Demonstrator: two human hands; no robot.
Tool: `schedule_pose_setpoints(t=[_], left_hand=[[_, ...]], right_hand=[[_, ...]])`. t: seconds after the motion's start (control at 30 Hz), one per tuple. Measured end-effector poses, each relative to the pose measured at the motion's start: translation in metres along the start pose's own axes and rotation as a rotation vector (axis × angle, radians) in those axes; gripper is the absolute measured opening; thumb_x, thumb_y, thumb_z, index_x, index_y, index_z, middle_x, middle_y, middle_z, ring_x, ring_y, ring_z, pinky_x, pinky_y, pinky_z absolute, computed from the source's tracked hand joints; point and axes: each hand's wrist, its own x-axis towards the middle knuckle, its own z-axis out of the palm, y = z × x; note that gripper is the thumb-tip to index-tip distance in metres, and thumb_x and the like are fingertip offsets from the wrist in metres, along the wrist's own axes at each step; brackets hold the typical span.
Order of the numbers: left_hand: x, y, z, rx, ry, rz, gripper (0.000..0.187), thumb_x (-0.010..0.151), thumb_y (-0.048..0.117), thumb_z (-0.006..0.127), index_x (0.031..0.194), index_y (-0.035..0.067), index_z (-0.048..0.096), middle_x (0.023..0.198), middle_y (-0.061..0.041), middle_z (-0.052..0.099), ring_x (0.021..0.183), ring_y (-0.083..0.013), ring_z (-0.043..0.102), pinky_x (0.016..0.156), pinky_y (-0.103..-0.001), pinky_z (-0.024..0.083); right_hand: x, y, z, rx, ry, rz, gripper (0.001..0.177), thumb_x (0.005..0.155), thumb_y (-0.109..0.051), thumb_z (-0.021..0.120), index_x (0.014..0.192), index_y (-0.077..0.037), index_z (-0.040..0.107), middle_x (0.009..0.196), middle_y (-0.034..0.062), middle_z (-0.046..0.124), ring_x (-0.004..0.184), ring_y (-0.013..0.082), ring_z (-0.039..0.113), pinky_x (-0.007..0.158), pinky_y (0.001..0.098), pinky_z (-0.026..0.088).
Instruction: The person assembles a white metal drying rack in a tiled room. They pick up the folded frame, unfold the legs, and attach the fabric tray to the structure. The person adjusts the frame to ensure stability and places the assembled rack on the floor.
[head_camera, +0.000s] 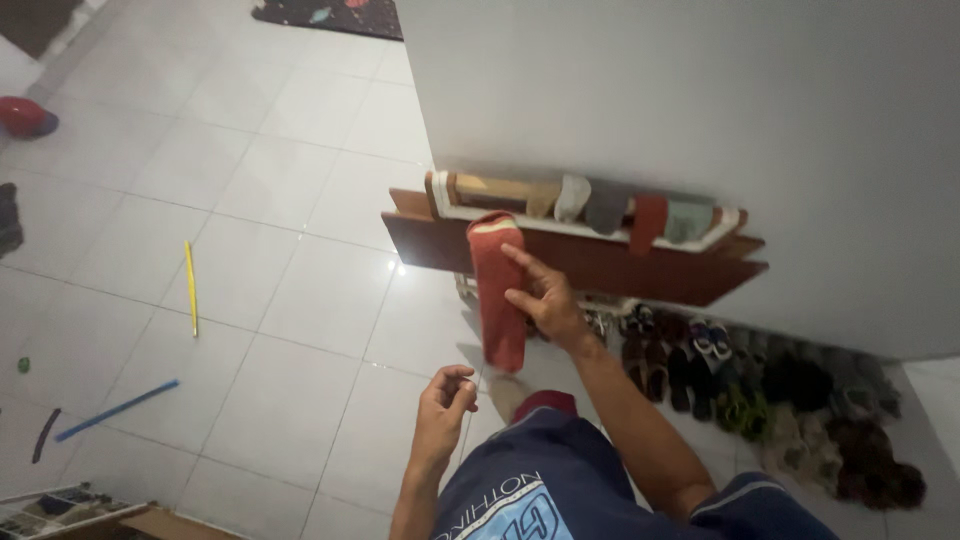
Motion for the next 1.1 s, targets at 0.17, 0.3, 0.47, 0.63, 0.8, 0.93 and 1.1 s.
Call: schedule_pose_setpoints(t=[0.17,0.3,0.47,0.63,0.8,0.93,1.1], left_hand=[[0.045,-0.003,0.017,-0.044,0.051,-0.012,0.018,0.095,0.008,0.065,0.112,0.000,0.066,0.085,-0.004,0.064,0.076,-0.0121,0.059,0.073,-0.028,0.052],[0.061,0.004,0.028,-0.090,0.106,-0.045,0.018,0.094,0.008,0.066,0.109,-0.001,0.066,0.087,-0.006,0.067,0.077,-0.0130,0.060,0.073,-0.028,0.052],[0.055,-0.007,0.021,-0.096,0.295,-0.085,0.020,0.093,0.012,0.065,0.109,0.000,0.068,0.088,-0.007,0.070,0.078,-0.0132,0.063,0.073,-0.028,0.053],[0.048,-0.033,0.012,-0.217,0.450,-0.113,0.021,0.094,0.014,0.066,0.108,-0.001,0.068,0.086,-0.007,0.068,0.074,-0.0152,0.062,0.070,-0.030,0.054],[0.038,-0.045,0.005,-0.247,0.505,-0.090,0.022,0.095,0.017,0.065,0.109,0.000,0.067,0.087,-0.007,0.068,0.075,-0.0137,0.064,0.071,-0.029,0.055],[0.042,-0.049,0.001,-0.281,0.541,-0.048,0.022,0.096,0.018,0.065,0.109,0.000,0.067,0.087,-0.007,0.069,0.075,-0.0141,0.065,0.070,-0.029,0.055],[0.046,-0.050,0.005,-0.275,0.560,-0.032,0.021,0.095,0.018,0.068,0.108,0.002,0.069,0.089,-0.006,0.070,0.076,-0.0135,0.066,0.071,-0.028,0.057]], right_hand=[[0.095,0.038,-0.051,-0.249,-0.020,-0.280,0.069,0.088,0.016,0.066,0.153,-0.003,0.050,0.153,0.0137,0.056,0.139,0.0233,0.053,0.114,0.0337,0.043],[0.174,0.110,-0.086,-0.087,-0.011,-0.057,0.073,0.088,0.014,0.060,0.155,-0.011,0.045,0.149,0.0097,0.055,0.127,0.0194,0.059,0.104,0.0295,0.052],[0.244,0.190,-0.125,-0.168,0.080,0.094,0.078,0.084,0.016,0.058,0.154,-0.016,0.049,0.143,0.0105,0.060,0.117,0.0239,0.061,0.095,0.0315,0.053],[0.285,0.233,-0.146,-0.398,0.126,-0.105,0.077,0.076,0.012,0.063,0.149,-0.011,0.054,0.146,0.0127,0.057,0.134,0.0281,0.055,0.111,0.0360,0.046],[0.304,0.247,-0.155,-0.882,0.121,-0.026,0.054,0.077,-0.001,0.067,0.131,-0.004,0.066,0.133,0.0213,0.064,0.127,0.0372,0.059,0.109,0.0415,0.047],[0.309,0.236,-0.156,-0.946,0.077,0.097,0.042,0.085,-0.010,0.059,0.125,-0.003,0.069,0.121,0.0223,0.070,0.115,0.0361,0.067,0.099,0.0434,0.052],[0.301,0.210,-0.148,-1.133,-0.051,0.254,0.027,0.097,-0.026,0.064,0.113,-0.008,0.076,0.108,0.0179,0.076,0.101,0.0350,0.073,0.091,0.0477,0.056]])
